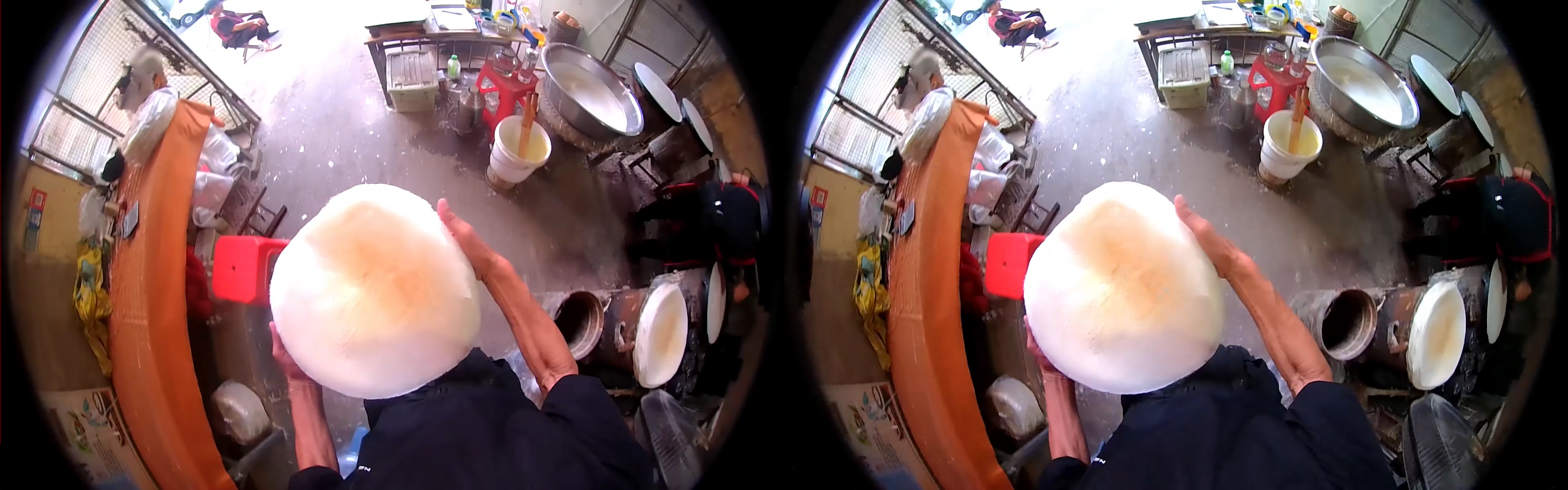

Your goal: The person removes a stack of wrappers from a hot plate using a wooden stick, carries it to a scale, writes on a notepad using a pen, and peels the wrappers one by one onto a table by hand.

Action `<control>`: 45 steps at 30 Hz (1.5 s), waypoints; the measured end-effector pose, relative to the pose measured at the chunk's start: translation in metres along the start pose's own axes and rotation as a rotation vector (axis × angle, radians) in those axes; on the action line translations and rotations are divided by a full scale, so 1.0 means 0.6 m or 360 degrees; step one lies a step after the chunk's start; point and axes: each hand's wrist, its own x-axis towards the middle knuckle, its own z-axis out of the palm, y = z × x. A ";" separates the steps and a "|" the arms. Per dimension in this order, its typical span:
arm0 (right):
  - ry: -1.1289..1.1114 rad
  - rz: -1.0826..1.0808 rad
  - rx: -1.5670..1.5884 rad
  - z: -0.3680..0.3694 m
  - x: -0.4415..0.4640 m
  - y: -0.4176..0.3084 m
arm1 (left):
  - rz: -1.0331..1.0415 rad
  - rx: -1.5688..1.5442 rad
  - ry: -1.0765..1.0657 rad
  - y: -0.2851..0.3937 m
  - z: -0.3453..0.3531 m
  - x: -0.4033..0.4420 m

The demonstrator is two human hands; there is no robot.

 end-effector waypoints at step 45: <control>0.1029 -0.0504 0.0369 -0.867 1.202 -0.982 | -0.0950 -0.0005 -0.0532 0.026 0.650 2.046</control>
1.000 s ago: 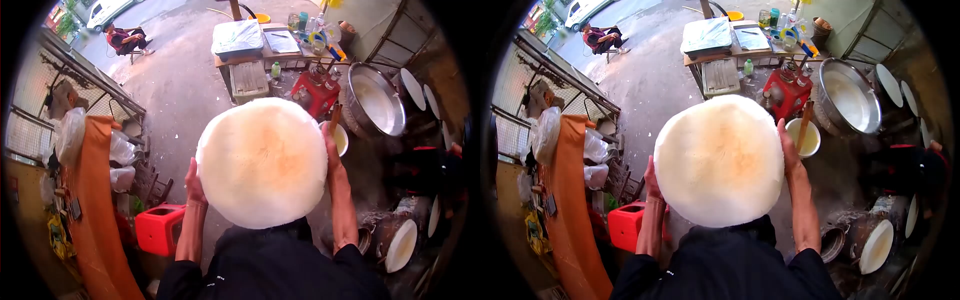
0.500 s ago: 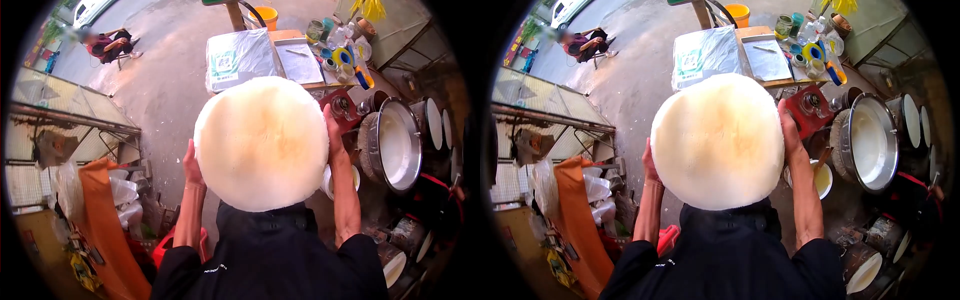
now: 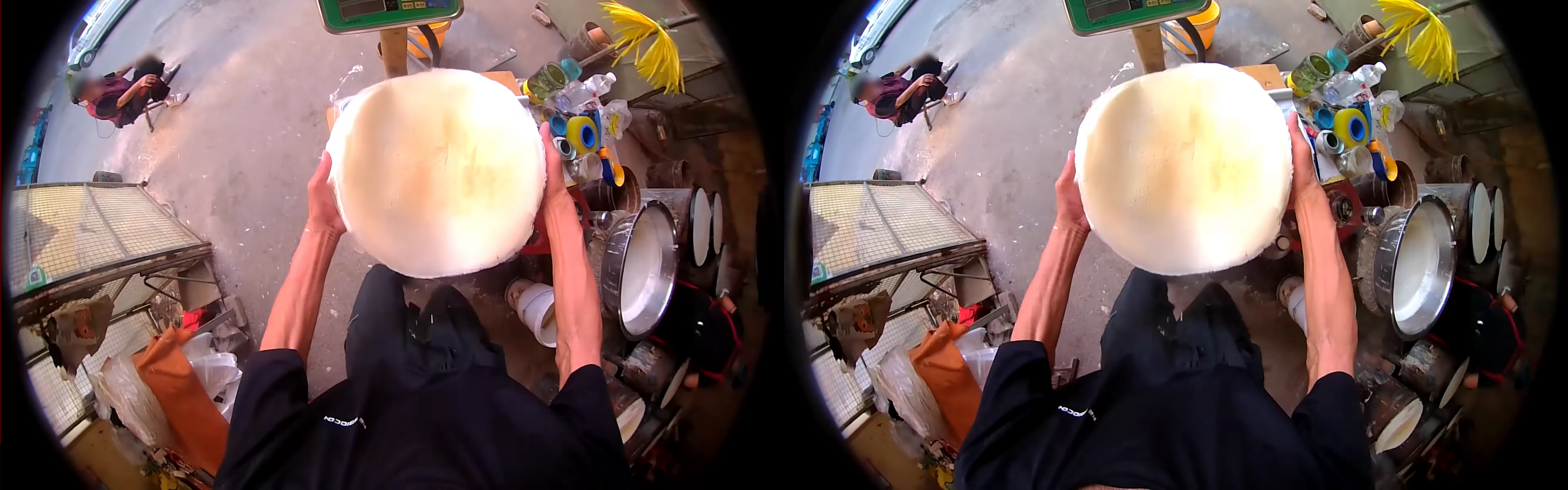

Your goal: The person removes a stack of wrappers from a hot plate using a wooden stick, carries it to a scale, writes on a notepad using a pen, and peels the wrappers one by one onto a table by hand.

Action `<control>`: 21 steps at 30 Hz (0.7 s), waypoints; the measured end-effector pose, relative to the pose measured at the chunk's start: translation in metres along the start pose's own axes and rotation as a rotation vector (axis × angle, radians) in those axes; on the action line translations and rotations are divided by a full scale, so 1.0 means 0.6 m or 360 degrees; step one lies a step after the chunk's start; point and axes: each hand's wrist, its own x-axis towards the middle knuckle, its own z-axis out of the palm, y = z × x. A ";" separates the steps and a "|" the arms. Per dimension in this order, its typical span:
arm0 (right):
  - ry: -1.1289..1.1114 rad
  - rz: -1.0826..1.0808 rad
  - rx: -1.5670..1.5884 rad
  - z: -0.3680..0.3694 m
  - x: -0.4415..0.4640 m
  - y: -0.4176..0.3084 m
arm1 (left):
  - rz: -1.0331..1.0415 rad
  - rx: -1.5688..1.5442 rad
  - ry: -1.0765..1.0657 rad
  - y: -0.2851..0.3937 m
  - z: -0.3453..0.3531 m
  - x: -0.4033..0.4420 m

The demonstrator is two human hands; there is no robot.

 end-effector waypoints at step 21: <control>0.0905 0.1702 -0.0565 -0.340 -0.383 0.487 | -0.0355 0.0138 0.1947 -0.193 -0.366 -0.396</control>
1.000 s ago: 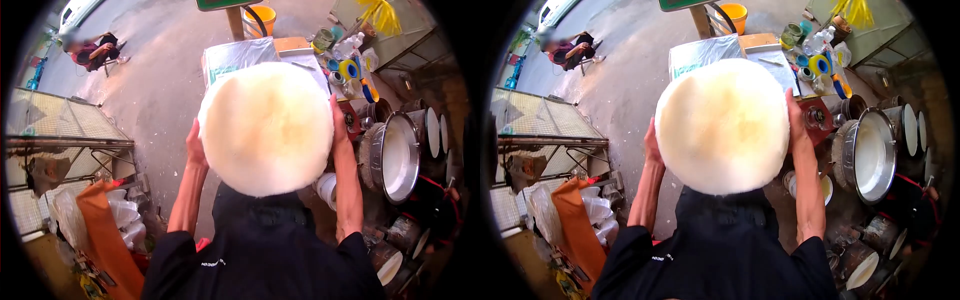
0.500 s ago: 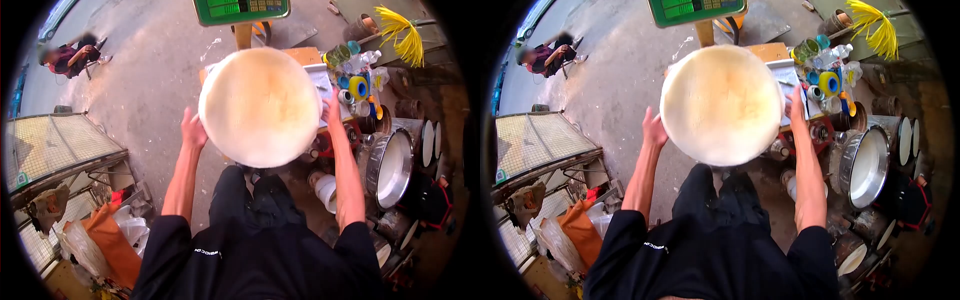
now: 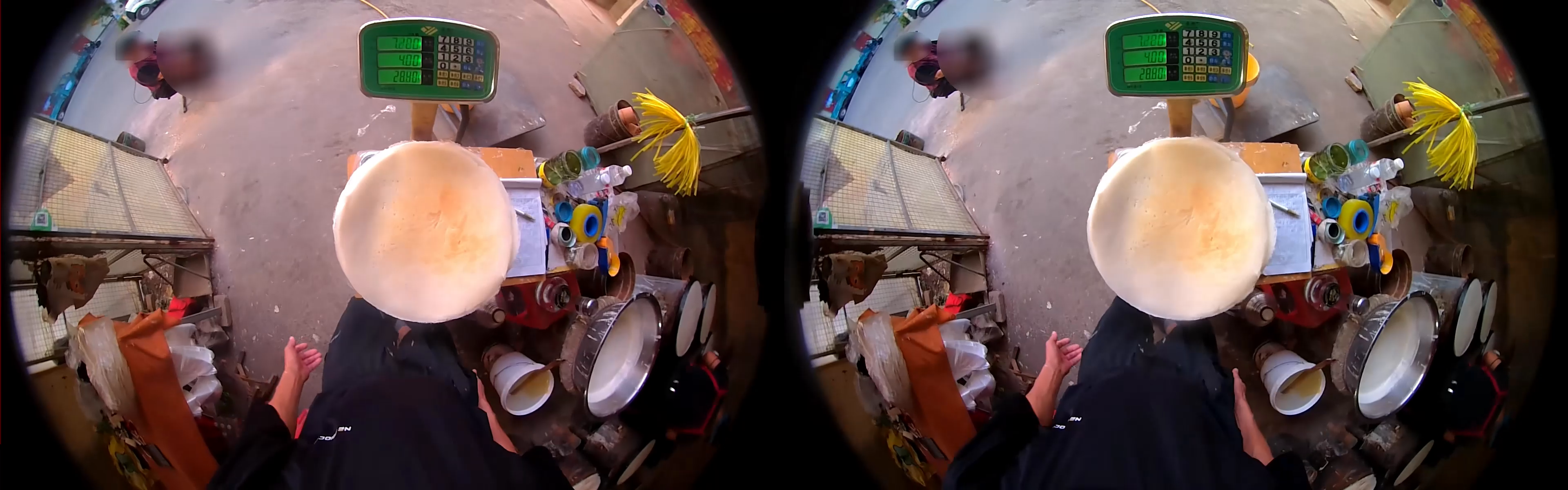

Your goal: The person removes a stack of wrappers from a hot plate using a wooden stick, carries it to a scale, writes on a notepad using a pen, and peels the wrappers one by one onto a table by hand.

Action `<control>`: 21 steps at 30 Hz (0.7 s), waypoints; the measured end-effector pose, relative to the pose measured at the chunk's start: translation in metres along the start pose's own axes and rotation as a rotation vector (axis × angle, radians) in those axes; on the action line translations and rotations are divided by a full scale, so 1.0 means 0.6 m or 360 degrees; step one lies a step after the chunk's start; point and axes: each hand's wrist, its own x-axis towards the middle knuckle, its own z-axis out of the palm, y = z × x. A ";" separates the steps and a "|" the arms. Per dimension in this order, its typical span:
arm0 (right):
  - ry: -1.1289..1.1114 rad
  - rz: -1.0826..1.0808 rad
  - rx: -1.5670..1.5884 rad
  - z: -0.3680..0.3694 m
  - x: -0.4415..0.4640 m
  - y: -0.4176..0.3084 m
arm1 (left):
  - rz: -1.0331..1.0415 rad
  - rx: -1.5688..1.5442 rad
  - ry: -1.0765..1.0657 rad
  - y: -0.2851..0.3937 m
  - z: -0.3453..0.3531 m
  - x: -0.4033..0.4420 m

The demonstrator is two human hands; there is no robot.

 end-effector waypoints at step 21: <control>-0.0617 -0.1352 0.0590 0.062 -0.197 -0.627 | 0.0349 0.0240 -0.0741 0.242 0.394 -0.029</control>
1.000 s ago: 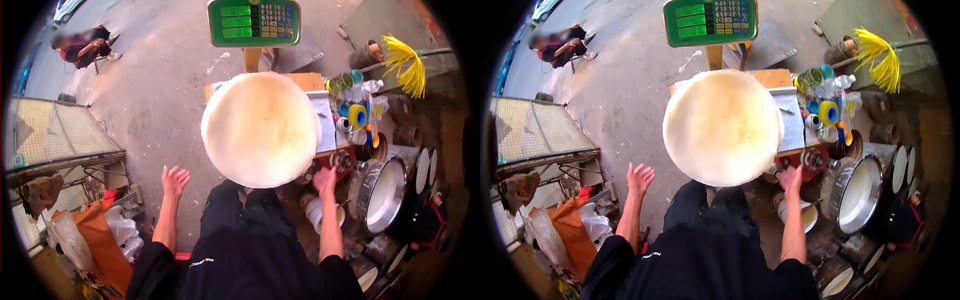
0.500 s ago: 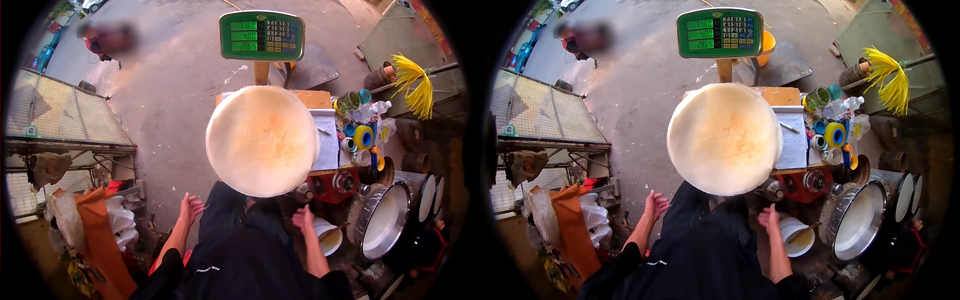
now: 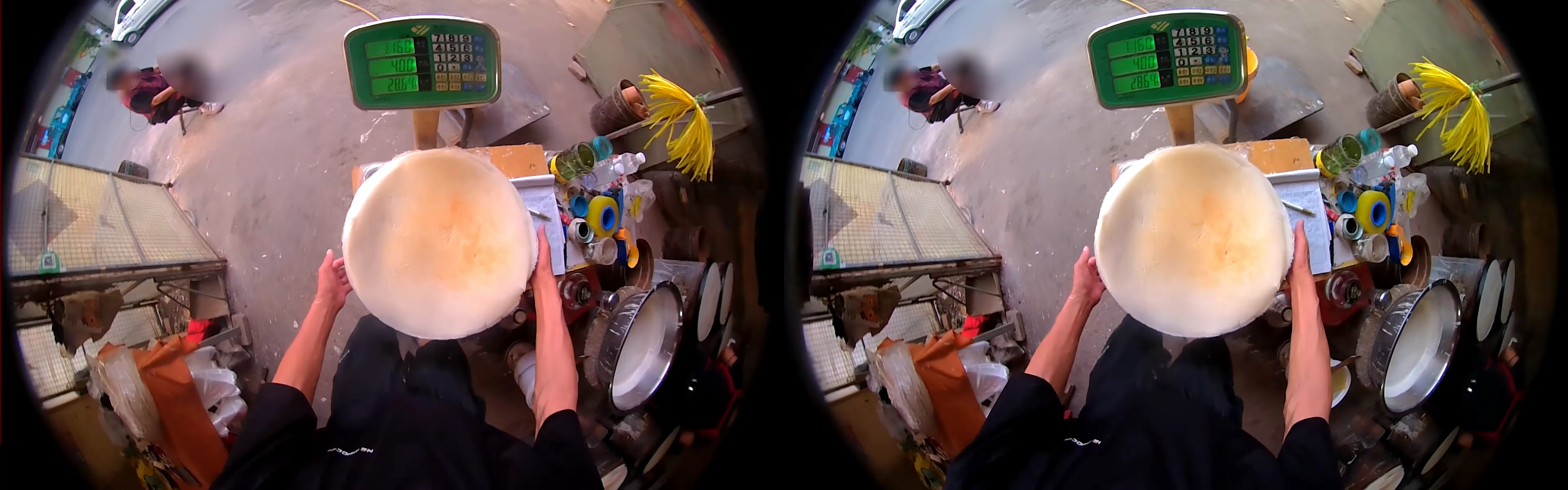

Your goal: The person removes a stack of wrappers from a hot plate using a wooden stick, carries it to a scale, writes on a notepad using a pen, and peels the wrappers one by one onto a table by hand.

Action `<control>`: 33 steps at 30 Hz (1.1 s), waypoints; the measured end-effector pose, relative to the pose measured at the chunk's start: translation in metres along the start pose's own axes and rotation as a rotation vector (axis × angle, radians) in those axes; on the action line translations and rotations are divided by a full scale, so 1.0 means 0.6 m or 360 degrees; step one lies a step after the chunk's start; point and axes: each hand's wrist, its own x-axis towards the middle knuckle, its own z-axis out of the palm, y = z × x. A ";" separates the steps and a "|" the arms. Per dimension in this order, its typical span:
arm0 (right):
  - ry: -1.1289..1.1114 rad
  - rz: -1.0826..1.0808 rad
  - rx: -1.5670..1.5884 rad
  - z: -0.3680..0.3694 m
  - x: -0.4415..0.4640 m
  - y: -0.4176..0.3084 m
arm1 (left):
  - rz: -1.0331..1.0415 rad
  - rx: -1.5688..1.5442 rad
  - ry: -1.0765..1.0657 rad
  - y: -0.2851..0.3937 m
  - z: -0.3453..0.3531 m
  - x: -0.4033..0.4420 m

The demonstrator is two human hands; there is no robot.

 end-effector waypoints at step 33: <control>0.0101 -0.0206 0.0792 0.131 -0.185 0.168 | -0.0176 0.0236 -0.1121 0.154 0.076 -0.070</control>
